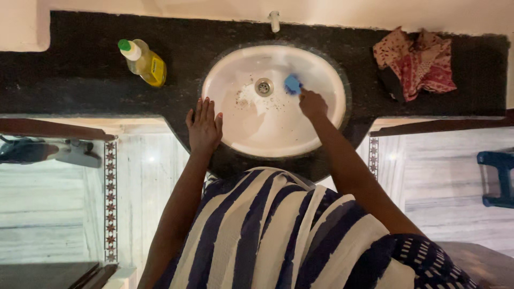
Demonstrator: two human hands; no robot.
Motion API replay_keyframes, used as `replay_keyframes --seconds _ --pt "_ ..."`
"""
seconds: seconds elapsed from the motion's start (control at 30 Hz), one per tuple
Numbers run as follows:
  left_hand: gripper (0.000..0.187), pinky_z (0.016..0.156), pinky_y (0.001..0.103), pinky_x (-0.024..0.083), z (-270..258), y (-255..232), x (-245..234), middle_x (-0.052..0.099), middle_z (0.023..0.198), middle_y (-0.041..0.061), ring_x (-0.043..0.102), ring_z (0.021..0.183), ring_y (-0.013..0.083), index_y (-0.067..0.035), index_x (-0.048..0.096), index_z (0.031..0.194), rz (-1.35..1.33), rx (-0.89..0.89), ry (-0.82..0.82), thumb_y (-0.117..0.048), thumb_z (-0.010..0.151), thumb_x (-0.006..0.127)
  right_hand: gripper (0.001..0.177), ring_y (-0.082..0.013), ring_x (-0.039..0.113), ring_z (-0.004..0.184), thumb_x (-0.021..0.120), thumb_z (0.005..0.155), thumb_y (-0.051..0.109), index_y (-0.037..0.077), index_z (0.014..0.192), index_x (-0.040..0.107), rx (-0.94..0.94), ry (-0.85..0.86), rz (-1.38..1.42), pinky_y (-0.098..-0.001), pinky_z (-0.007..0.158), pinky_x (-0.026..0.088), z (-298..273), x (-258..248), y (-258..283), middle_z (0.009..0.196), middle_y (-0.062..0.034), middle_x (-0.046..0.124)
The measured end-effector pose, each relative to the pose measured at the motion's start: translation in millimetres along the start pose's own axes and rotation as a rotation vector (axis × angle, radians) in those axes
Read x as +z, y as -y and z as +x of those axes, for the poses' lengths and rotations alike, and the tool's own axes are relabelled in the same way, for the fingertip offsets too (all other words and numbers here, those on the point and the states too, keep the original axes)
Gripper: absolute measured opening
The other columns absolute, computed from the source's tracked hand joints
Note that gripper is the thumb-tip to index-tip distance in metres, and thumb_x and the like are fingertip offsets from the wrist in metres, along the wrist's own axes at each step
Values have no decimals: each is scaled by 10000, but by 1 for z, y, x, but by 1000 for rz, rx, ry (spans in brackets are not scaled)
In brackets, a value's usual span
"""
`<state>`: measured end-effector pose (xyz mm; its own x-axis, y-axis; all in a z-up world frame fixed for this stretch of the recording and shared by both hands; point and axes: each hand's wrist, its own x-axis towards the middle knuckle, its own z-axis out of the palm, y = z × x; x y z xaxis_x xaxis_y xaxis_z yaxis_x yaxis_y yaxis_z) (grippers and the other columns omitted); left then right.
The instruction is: The person scrubs the inside of a white bathroom sink using a blue brush, then wipes the sink and surrounding countertop with a patterned cloth. The person moves a yellow bottle of liquid soap aside to clean the area underneath it.
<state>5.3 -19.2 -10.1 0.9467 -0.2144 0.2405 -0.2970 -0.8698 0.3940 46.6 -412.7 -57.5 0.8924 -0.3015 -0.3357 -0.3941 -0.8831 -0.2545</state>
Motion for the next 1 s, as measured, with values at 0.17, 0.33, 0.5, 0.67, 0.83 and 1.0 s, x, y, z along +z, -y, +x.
replay_keyframes --seconds 0.17,0.33,0.5,0.67,0.83,1.0 --pt "521 1205 564 239 -1 3 1 535 1549 190 396 1512 335 3 561 1470 1 41 -52 -363 1128 418 399 -413 675 1072 490 1007 277 228 1376 634 -147 85 -33 -554 929 528 -24 39 -20 1213 -170 696" --pt "494 1207 579 242 -5 4 8 565 1539 183 421 1508 334 -1 589 1446 62 100 -61 -358 1144 432 341 -378 721 989 509 999 212 69 1256 681 -479 296 -124 -525 881 572 -86 91 52 1099 -202 738" --pt "513 1216 591 226 -5 10 8 559 1541 178 413 1512 340 -6 585 1457 12 119 -56 -377 1142 423 340 -395 713 971 514 1002 240 119 1274 679 -451 347 -32 -539 840 569 -152 54 111 1084 -202 731" --pt "533 1207 622 182 -5 11 9 520 1569 150 373 1520 323 -37 559 1479 3 79 53 -397 1125 389 342 -412 706 954 520 1006 268 168 1292 677 -266 104 -208 -553 799 565 -114 3 22 1069 -203 723" --pt "549 1216 630 149 -1 8 5 495 1587 142 330 1535 329 -50 549 1487 2 100 120 -416 1126 357 345 -430 698 936 526 1009 295 217 1310 676 24 -220 -64 -567 759 560 -121 -34 -39 1053 -204 716" --pt "550 1222 644 124 -2 7 3 492 1595 140 322 1539 348 -49 556 1489 22 141 136 -424 1143 351 313 -422 730 812 424 1071 256 167 1273 646 24 -43 -154 -584 661 574 -177 11 -6 945 -205 740"
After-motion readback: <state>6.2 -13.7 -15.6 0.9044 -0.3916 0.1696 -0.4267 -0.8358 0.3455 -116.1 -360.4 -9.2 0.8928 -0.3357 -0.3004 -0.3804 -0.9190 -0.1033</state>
